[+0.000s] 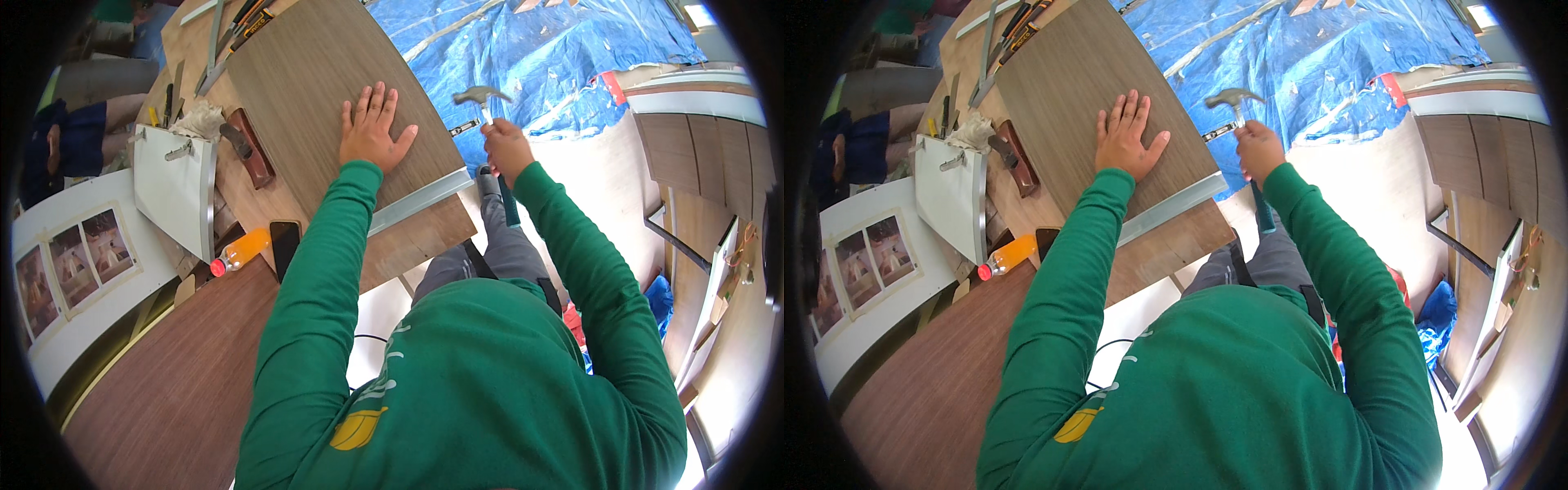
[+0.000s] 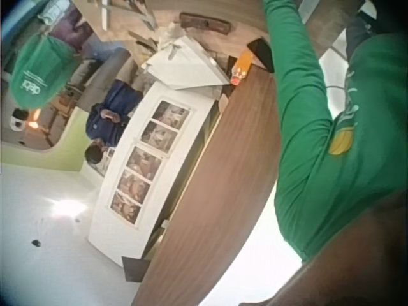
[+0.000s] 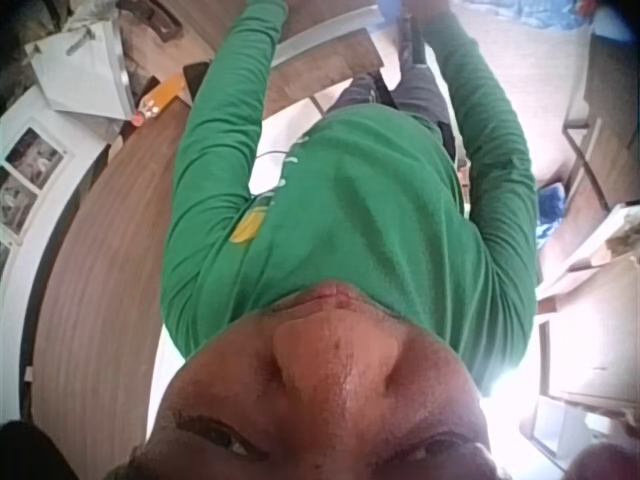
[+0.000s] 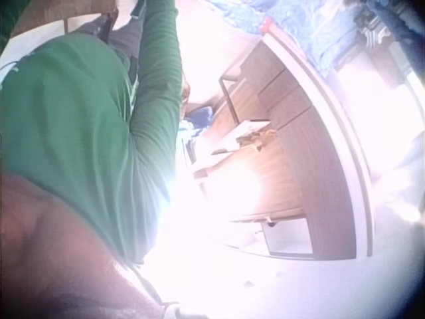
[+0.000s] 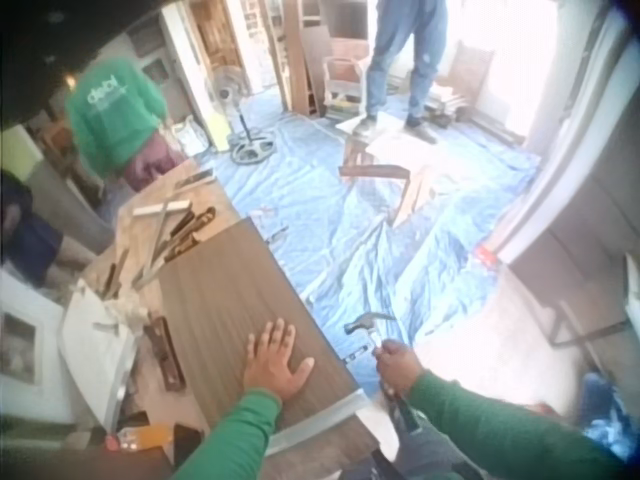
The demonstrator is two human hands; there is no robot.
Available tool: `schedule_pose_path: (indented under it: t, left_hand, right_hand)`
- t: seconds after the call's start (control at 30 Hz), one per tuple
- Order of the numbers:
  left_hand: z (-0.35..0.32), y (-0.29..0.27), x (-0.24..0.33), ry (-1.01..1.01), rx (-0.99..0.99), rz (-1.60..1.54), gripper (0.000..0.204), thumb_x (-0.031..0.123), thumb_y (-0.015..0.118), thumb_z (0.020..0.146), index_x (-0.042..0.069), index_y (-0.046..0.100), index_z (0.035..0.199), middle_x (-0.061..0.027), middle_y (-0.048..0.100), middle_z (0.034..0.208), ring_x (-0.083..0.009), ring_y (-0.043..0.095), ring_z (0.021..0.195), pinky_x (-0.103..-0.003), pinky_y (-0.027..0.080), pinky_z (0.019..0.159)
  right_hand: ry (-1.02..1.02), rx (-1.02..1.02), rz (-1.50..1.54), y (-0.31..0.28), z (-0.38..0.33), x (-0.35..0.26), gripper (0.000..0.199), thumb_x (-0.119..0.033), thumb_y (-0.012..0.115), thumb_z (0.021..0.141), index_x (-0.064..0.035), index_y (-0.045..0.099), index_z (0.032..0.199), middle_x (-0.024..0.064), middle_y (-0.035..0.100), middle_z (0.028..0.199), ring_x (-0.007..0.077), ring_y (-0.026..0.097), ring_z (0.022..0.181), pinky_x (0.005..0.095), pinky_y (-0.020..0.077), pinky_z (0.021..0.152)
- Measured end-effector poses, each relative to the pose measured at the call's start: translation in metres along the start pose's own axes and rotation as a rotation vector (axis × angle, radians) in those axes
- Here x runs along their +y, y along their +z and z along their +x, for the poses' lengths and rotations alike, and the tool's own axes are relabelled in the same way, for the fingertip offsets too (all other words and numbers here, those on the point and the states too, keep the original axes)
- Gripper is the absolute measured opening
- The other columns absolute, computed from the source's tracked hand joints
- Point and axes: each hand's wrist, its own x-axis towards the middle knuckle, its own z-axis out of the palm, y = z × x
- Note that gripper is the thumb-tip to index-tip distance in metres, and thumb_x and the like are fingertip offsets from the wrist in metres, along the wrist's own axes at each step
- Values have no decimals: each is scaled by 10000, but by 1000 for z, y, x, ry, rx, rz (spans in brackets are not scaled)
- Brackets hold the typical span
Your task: The person sands the edge of a white cabinet door, then flips it to attach a metal trim strip to the wood-grain side using a hammer. The person works on a single door piece on a workbench.
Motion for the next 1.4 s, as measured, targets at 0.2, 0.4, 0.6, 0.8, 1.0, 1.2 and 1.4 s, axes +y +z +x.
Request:
schedule_pose_path:
  t: [0.2,0.4,0.6,0.8,1.0,1.2,1.4]
  left_hand:
    - [-1,-1,-1,-11,5,-12,787,593,541,969,159,385,1607,-78,313,1692,-275,259,1565,-524,106,1289]
    - [-2,-2,0,-18,1,-6,787,591,535,971,167,374,1613,-71,301,1698,-266,247,1570,-520,98,1292]
    - [0,-2,-2,-20,-1,-5,793,593,537,965,161,378,1611,-76,305,1695,-274,242,1571,-532,97,1289]
    - [0,-14,1,-32,-52,-83,789,594,529,964,152,386,1602,-74,290,1700,-272,232,1573,-533,104,1290]
    - [-6,-7,-5,-39,-20,-78,798,603,504,969,153,360,1612,-62,255,1713,-249,208,1581,-532,94,1297]
    - [-7,-4,-6,-50,-48,-88,808,628,448,979,173,313,1633,-39,226,1724,-228,170,1592,-499,65,1307]
    - [-5,-13,-4,-57,-92,-82,805,630,423,988,182,287,1643,-32,215,1727,-221,152,1596,-489,53,1309]
  right_hand:
    - [17,8,174,-1,3,-1,174,-215,576,1017,-59,603,943,23,507,668,132,456,434,311,378,372]
    - [3,-60,84,-2,3,-16,164,-209,577,1021,-67,605,944,15,491,652,125,462,455,309,362,371]
    - [44,-70,68,8,3,-11,167,-211,582,1019,-64,594,941,12,486,654,119,451,461,302,363,389]
    - [30,-19,322,-34,-8,-1,150,-209,593,1024,-62,602,1051,-8,438,646,114,411,446,291,332,401]
    - [45,146,269,-80,-38,47,153,-185,541,1027,-44,599,1043,16,463,624,142,440,420,307,369,379]
    - [194,296,178,-115,-71,121,142,-187,538,1017,-56,595,1019,16,461,598,151,444,421,318,380,380]
    - [258,316,173,-125,-90,131,150,-208,553,1022,-71,600,1061,14,482,620,149,472,460,314,402,408]
